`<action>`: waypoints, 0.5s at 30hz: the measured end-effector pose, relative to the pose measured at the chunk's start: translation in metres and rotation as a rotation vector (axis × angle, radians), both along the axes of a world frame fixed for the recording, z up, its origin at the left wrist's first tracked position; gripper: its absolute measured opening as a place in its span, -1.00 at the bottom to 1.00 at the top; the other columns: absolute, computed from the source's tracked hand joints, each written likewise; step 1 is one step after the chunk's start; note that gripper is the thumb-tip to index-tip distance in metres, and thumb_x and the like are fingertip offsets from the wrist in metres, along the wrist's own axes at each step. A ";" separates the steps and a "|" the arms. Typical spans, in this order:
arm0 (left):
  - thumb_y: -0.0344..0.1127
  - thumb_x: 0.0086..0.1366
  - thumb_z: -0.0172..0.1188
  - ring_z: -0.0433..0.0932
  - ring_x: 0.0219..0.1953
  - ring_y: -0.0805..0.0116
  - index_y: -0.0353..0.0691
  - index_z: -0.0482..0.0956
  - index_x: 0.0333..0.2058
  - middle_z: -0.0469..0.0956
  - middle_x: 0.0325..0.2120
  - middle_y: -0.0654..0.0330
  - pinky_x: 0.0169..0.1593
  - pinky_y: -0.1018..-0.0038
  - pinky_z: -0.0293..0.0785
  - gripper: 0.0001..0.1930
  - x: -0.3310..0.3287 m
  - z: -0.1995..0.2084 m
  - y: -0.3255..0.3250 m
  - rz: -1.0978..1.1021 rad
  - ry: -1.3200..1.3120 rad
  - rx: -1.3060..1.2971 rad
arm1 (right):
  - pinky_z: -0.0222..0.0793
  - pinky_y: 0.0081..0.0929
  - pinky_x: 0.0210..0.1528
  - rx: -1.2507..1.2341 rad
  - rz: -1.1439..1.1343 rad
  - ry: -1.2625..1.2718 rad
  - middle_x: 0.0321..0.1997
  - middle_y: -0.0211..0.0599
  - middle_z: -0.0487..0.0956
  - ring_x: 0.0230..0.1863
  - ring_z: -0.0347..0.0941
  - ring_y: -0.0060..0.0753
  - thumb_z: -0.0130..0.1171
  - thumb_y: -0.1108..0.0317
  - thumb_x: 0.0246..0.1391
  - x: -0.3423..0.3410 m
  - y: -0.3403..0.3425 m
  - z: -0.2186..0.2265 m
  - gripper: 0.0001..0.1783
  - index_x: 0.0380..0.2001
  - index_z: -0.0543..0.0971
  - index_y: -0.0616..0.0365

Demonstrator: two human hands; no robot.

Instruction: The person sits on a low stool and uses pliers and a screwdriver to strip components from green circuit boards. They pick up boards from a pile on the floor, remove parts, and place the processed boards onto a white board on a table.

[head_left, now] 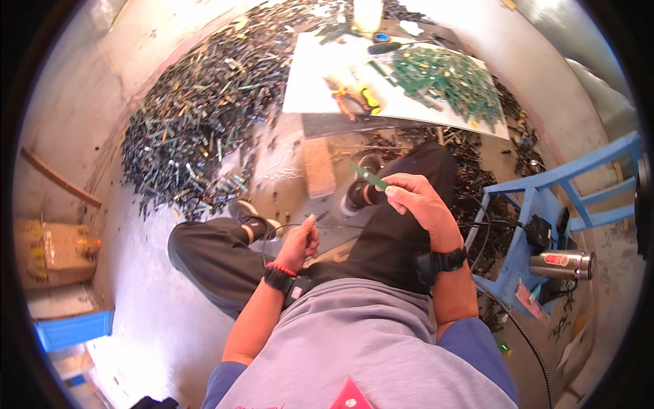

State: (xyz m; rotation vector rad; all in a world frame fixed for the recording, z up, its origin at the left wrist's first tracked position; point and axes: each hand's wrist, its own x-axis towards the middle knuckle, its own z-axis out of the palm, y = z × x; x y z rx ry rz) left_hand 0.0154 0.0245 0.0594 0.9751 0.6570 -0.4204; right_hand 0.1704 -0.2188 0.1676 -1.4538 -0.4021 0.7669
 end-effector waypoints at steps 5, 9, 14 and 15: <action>0.23 0.29 -0.10 0.13 -0.75 0.54 -0.13 0.34 -0.60 0.24 -0.73 0.34 -0.55 0.54 0.26 -0.47 -0.001 0.004 0.002 -0.010 -0.021 -0.009 | 0.11 -0.71 -0.55 -0.126 0.272 0.057 -0.61 -0.56 0.38 -0.59 0.20 -0.76 0.07 0.38 -0.01 0.013 0.033 -0.027 -0.75 -0.26 0.55 0.28; 0.27 0.30 -0.17 0.13 -0.75 0.55 -0.14 0.35 -0.58 0.27 -0.73 0.33 -0.54 0.56 0.25 -0.43 -0.006 -0.003 0.006 -0.038 -0.048 0.036 | 0.08 -0.72 -0.56 -0.159 0.431 0.048 -0.62 -0.57 0.37 -0.60 0.19 -0.75 0.05 0.39 -0.05 0.013 0.050 -0.028 -0.76 -0.28 0.57 0.24; 0.28 0.31 -0.20 0.20 -0.73 0.55 -0.17 0.38 -0.57 0.31 -0.71 0.32 -0.53 0.59 0.23 -0.40 -0.001 -0.002 0.002 -0.080 -0.092 0.100 | 0.05 -0.69 -0.57 -0.224 0.656 0.068 -0.62 -0.58 0.35 -0.61 0.17 -0.73 0.05 0.37 -0.09 0.011 0.060 -0.043 -0.73 -0.30 0.58 0.24; 0.26 0.32 -0.21 0.24 -0.71 0.55 -0.19 0.40 -0.56 0.34 -0.69 0.32 -0.52 0.61 0.22 -0.40 0.000 -0.001 0.002 -0.107 -0.090 0.070 | 0.06 -0.68 -0.57 -0.217 0.692 0.002 -0.61 -0.57 0.36 -0.61 0.18 -0.71 0.04 0.37 -0.11 0.009 0.063 -0.045 -0.73 -0.32 0.57 0.24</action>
